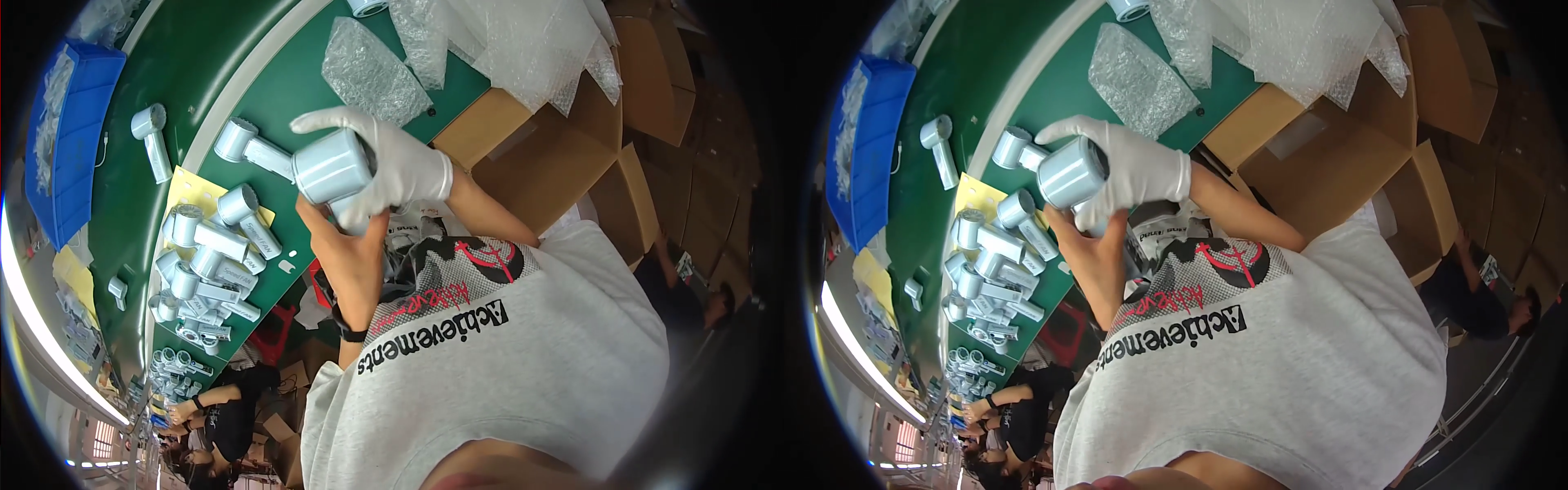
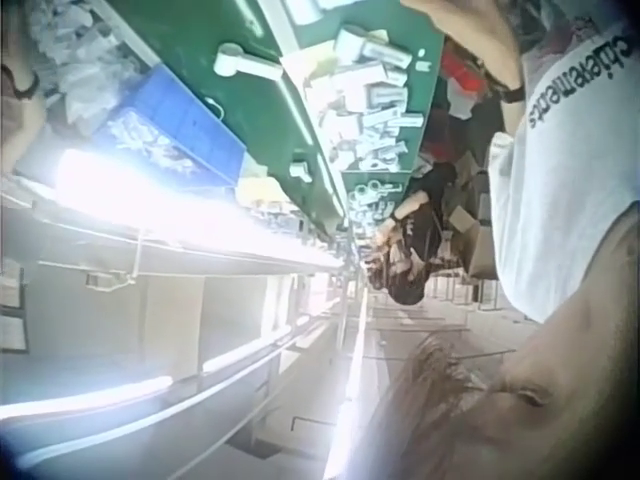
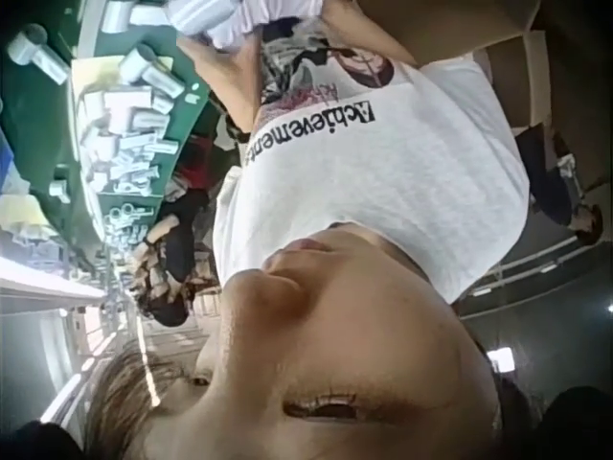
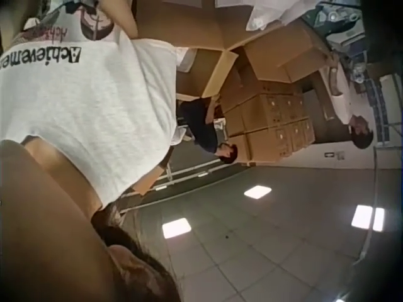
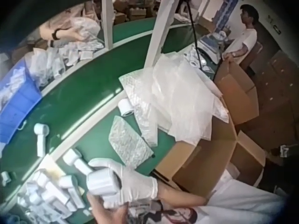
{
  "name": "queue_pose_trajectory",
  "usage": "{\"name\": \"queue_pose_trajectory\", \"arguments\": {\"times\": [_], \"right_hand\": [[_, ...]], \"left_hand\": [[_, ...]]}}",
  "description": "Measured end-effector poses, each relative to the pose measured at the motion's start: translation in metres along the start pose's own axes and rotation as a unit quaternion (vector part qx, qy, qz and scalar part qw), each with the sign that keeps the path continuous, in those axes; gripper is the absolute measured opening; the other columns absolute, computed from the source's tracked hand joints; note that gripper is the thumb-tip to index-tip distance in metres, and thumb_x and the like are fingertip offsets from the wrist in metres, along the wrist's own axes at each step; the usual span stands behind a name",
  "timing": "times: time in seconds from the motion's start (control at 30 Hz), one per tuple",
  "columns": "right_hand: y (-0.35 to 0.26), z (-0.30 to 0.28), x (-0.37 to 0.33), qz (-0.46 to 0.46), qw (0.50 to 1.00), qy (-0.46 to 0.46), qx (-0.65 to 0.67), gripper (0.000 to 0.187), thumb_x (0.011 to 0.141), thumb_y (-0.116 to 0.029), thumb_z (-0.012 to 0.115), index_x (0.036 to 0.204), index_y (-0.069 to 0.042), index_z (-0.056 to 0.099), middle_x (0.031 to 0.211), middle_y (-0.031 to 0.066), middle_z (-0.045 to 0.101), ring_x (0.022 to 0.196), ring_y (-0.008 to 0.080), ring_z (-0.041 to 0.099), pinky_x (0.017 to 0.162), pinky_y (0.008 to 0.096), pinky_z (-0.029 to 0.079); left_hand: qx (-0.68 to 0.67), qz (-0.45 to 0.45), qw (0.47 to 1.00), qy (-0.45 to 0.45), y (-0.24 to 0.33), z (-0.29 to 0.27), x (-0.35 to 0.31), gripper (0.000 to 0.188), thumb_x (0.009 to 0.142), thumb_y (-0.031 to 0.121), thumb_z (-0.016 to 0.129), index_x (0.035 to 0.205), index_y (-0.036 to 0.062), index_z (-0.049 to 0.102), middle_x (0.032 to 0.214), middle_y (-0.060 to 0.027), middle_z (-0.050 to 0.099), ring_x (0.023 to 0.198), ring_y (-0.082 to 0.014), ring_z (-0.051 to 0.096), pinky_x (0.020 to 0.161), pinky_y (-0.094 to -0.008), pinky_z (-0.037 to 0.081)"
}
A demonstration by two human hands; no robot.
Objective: The person assembles portable fans by attaching cylindrical fan heads to the fan bodies and wraps each assembled fan in a bubble wrap pouch.
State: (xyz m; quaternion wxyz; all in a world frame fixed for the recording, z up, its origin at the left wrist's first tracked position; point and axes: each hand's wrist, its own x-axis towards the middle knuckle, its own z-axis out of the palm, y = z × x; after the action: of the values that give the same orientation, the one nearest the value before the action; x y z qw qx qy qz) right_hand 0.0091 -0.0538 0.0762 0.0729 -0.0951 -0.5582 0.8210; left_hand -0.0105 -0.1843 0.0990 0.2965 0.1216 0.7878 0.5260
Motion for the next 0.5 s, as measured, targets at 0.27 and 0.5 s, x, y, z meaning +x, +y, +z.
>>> {"name": "queue_pose_trajectory", "arguments": {"times": [0.27,0.5], "right_hand": [[-0.009,0.014,-0.007,0.071,0.984,0.156,0.037,0.044,0.063,-0.016,0.075,0.102,-0.003,0.060,0.102,0.0074,0.060,0.093,0.0166,0.058,0.080,0.0289,0.047],[-0.020,-0.006,-0.005,0.043,0.983,-0.127,-0.122,0.040,0.073,-0.027,0.066,0.106,-0.004,0.061,0.105,0.0084,0.059,0.092,0.0173,0.058,0.081,0.0295,0.046]], "left_hand": [[0.164,0.200,0.956,0.136,-0.015,0.003,0.017,0.076,0.062,0.020,0.076,0.123,0.0018,0.035,0.122,-0.0164,0.042,0.111,-0.0259,0.043,0.089,-0.0342,0.037],[-0.595,-0.051,0.795,-0.109,-0.062,-0.011,0.002,0.068,0.078,0.049,0.058,0.125,0.0051,0.036,0.125,-0.0135,0.042,0.112,-0.0270,0.044,0.091,-0.0383,0.039]]}}
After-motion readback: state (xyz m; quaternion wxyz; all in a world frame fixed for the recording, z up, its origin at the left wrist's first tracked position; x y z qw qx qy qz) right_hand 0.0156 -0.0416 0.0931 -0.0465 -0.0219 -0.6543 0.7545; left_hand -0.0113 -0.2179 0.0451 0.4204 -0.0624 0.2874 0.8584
